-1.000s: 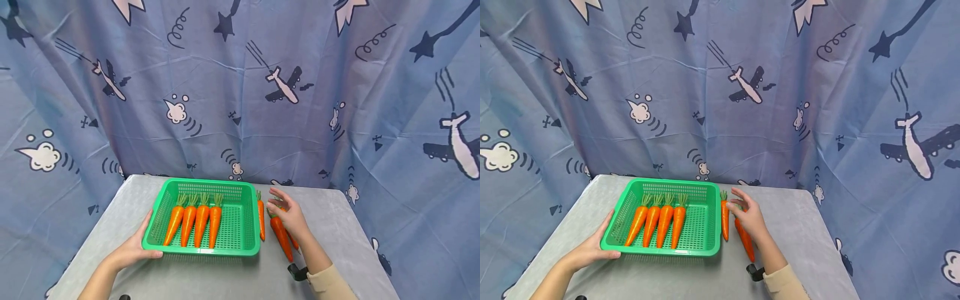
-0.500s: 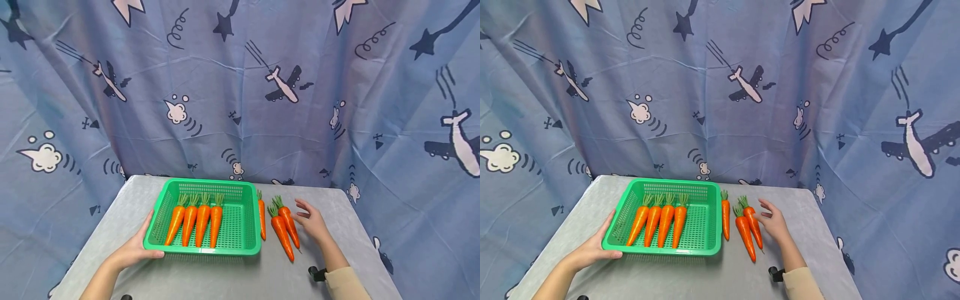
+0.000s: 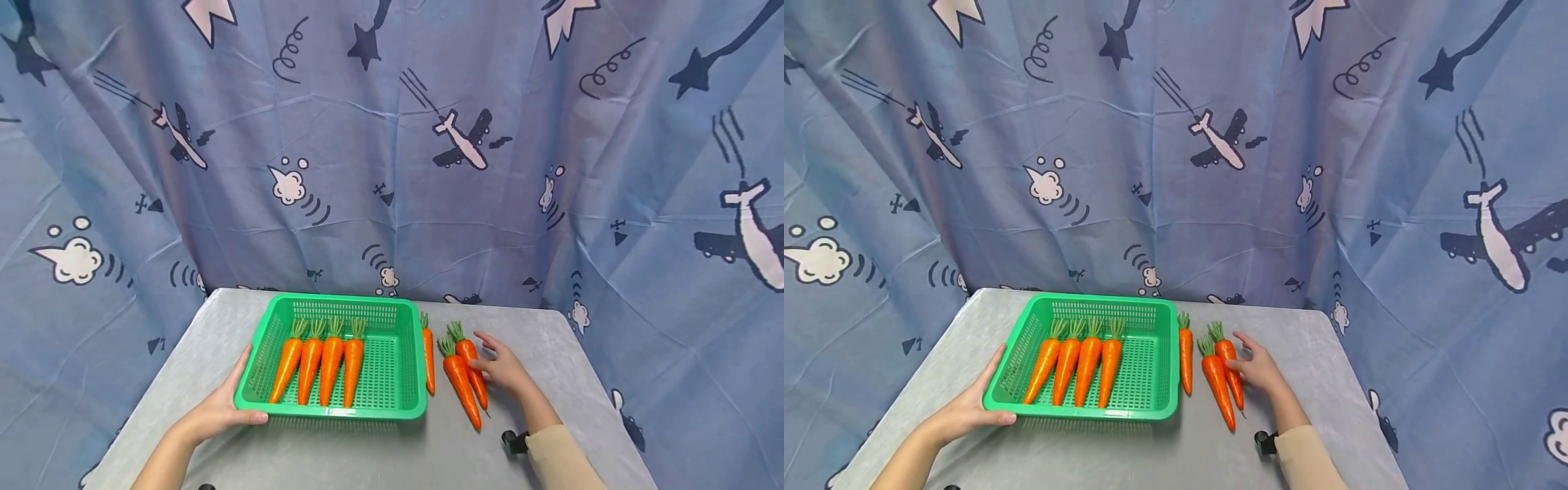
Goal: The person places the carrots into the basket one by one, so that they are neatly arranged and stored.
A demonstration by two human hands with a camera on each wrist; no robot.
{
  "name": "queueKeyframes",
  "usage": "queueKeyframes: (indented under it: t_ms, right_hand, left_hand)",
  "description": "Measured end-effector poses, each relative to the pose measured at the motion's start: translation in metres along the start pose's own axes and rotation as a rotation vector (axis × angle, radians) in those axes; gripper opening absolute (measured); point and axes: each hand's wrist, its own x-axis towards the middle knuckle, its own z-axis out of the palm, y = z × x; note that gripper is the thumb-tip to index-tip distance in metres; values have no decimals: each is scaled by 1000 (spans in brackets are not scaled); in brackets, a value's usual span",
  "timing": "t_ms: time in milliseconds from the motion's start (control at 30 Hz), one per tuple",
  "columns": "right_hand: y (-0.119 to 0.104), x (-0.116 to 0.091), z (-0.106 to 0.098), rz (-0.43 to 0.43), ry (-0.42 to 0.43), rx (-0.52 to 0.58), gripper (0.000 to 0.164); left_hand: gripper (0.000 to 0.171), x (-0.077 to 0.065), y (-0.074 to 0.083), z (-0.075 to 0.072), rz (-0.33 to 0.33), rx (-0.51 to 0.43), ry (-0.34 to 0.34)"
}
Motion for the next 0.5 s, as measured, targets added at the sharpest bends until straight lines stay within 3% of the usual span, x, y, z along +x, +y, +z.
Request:
queueKeyframes:
  t_ms: [267,500]
  right_hand:
    - [0,4,4,8,-35,-36,78]
    - [1,2,6,45,-26,39,70]
  left_hand:
    - [133,-1,0,0,-10,3,2]
    - [133,-1,1,0,-26,0,-1]
